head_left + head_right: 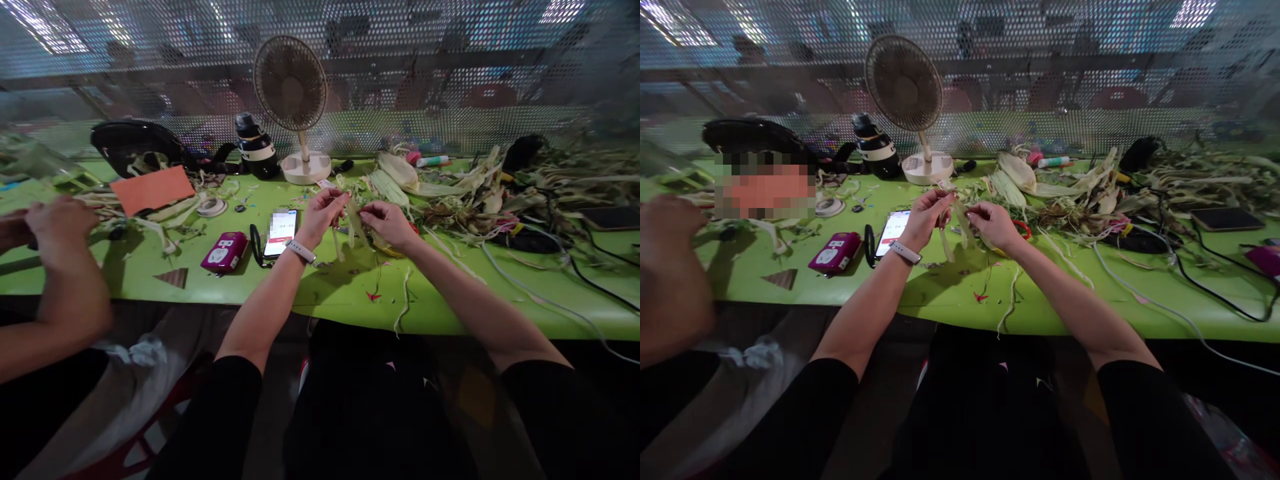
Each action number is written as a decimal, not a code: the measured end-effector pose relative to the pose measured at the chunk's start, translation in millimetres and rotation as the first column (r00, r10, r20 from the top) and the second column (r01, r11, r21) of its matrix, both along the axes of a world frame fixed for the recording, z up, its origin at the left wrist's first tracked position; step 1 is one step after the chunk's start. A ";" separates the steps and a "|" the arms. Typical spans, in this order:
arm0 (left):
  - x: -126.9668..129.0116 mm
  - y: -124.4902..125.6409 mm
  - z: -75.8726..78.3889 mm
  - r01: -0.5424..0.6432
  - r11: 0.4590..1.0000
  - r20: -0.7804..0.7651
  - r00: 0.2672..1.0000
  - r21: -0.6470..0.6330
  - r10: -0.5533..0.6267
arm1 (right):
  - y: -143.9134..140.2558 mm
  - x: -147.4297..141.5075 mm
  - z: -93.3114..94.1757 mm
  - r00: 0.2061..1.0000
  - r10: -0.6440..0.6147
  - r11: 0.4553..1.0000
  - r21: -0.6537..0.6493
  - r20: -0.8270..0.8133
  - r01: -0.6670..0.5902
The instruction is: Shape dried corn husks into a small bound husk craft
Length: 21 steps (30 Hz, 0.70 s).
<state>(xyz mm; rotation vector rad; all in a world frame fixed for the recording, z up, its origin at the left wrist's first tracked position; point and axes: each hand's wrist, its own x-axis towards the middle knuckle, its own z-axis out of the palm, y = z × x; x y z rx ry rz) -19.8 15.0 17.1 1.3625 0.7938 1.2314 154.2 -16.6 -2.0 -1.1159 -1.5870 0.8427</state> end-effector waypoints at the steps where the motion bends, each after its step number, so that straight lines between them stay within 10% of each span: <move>1: -0.2 0.0 0.6 -0.008 1.000 -0.009 1.000 -0.001 0.008 | 0.9 1.2 -0.5 0.998 -0.059 0.997 0.042 0.025 0.058; 6: -0.2 1.8 -0.1 -0.070 0.997 -0.068 0.995 0.031 0.072 | -2.2 3.3 3.8 0.970 -0.205 0.962 0.210 0.128 0.176; 15: 0.2 3.6 -3.2 -0.040 0.999 0.021 0.999 0.015 0.039 | -16.0 -7.1 9.4 0.986 0.069 0.996 0.051 0.155 -0.078; 21: -4.2 4.7 -0.9 0.112 0.993 0.160 0.982 -0.046 -0.104 | -22.8 1.2 27.1 0.975 -0.224 0.931 0.299 0.011 0.210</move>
